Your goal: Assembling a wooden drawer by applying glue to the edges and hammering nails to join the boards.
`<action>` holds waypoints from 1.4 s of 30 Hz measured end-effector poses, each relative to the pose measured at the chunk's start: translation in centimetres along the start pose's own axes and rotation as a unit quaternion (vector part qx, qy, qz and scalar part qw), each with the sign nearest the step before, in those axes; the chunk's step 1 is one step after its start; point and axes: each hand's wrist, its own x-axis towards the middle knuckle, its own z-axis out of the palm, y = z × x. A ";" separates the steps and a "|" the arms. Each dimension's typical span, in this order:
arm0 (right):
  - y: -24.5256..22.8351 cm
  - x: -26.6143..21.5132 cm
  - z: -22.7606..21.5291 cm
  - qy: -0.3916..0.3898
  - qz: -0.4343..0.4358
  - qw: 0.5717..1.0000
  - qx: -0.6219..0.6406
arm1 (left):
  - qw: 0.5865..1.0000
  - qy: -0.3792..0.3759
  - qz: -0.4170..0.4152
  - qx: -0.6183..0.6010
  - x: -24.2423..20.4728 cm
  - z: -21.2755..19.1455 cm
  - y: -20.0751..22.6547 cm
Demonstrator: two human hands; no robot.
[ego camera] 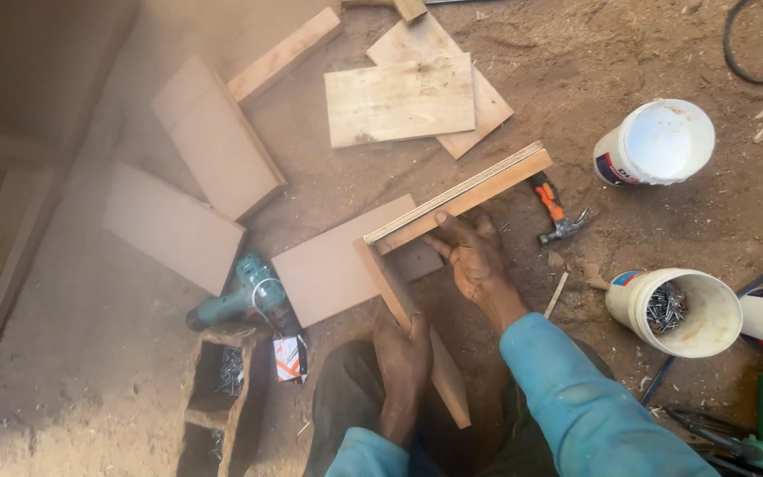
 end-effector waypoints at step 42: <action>2.3 -4.7 5.7 -0.085 -0.120 0.931 -0.336 | 0.997 -0.050 0.017 0.049 19.0 10.0 -38.1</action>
